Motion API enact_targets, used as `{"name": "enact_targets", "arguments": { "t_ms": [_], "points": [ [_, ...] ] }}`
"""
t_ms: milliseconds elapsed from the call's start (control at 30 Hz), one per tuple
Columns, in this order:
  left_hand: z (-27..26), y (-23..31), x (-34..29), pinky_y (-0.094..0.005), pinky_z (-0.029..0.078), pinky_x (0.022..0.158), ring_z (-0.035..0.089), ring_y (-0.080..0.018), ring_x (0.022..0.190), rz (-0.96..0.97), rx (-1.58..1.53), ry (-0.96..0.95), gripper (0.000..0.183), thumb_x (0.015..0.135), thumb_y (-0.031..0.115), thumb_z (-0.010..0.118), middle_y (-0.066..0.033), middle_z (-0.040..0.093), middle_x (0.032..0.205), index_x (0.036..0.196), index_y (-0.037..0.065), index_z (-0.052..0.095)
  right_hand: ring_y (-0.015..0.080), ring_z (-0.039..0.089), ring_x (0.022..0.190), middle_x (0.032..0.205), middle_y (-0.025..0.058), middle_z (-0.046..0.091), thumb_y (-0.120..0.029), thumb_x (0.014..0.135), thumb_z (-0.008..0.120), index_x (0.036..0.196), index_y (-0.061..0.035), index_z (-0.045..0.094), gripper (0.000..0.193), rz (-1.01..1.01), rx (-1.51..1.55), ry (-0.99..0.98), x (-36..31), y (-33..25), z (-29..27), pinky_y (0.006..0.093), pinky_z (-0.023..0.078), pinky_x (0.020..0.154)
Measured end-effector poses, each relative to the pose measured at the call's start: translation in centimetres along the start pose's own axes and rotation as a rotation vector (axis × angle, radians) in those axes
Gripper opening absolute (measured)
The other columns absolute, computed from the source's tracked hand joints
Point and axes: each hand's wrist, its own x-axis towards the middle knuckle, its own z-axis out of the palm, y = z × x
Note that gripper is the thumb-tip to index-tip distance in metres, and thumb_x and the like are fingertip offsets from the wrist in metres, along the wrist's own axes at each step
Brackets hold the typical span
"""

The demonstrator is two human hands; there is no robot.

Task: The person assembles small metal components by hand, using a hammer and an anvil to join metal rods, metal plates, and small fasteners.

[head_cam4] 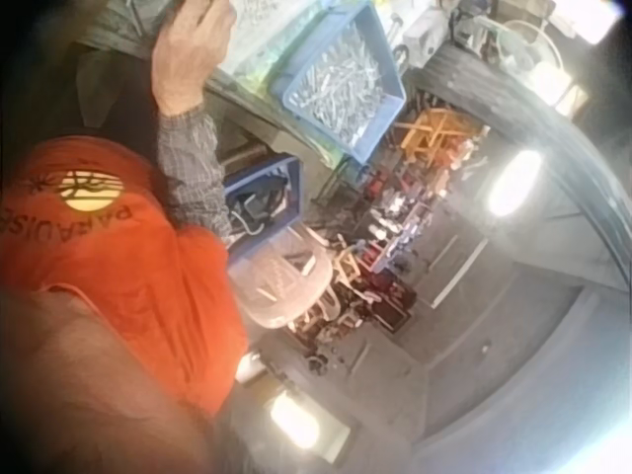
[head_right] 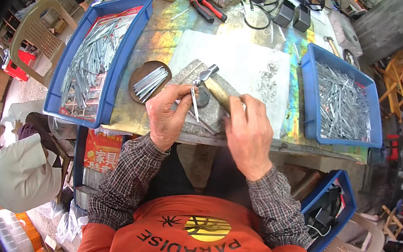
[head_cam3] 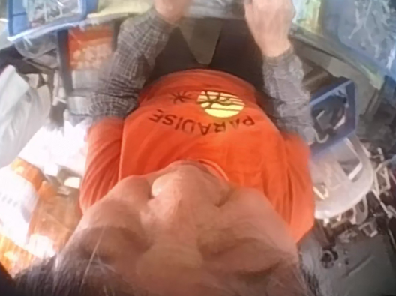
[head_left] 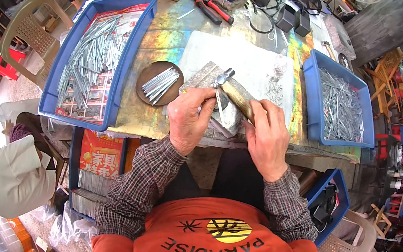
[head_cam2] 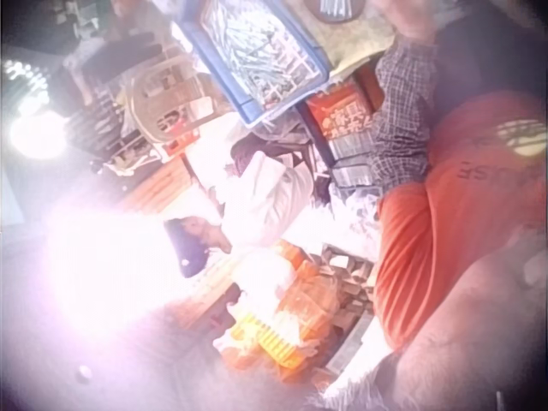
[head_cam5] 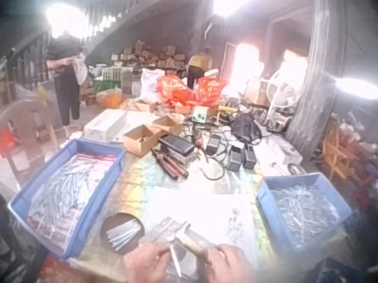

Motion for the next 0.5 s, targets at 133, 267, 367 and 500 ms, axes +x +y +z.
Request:
{"name": "enact_targets", "arguments": {
  "t_ms": [133,267,367,500],
  "points": [
    [0.5,0.3,0.1,-0.0324,0.048,0.065,0.063,-0.0268,0.072,-0.003,-0.04,0.018,0.015,0.075,-0.003,0.069,-0.0116,0.065,0.079,0.089,0.003,0.066,0.0335,0.058,0.08,0.089,0.0144,0.052,0.002,0.074,0.063,0.113,-0.0014,0.052,0.04,0.167,0.106,-0.244,-1.1,1.4,-0.1,0.042,0.048,0.064],
    [0.5,0.5,0.1,-0.0327,0.048,0.064,0.063,-0.0269,0.072,-0.027,0.013,0.008,0.014,0.075,-0.001,0.069,-0.0117,0.065,0.079,0.088,0.003,0.065,0.0334,0.058,0.074,0.085,0.0145,0.053,0.002,0.074,0.063,0.11,0.0005,0.054,0.036,0.096,0.079,-0.057,-1.1,0.9,-0.1,0.0412,0.048,0.063],
    [0.5,0.4,0.0,-0.0305,0.048,0.063,0.062,-0.023,0.069,-0.023,0.029,0.019,0.012,0.077,-0.002,0.068,-0.0118,0.064,0.078,0.088,0.001,0.066,0.0304,0.058,0.069,0.083,0.0153,0.055,0.0,0.078,0.064,0.107,0.0025,0.056,0.03,0.202,0.211,-0.004,-1.2,0.6,-1.8,0.038,0.048,0.062],
    [0.6,0.5,0.0,-0.0285,0.047,0.062,0.062,-0.0206,0.067,-0.003,0.04,0.033,0.011,0.078,-0.003,0.067,-0.0119,0.064,0.077,0.089,-0.001,0.065,0.0214,0.058,0.066,0.083,0.0133,0.059,-0.005,0.084,0.065,0.107,0.0037,0.058,0.025,0.143,0.39,0.192,-1.1,-0.1,-4.5,0.0316,0.046,0.058]
  ]
}}
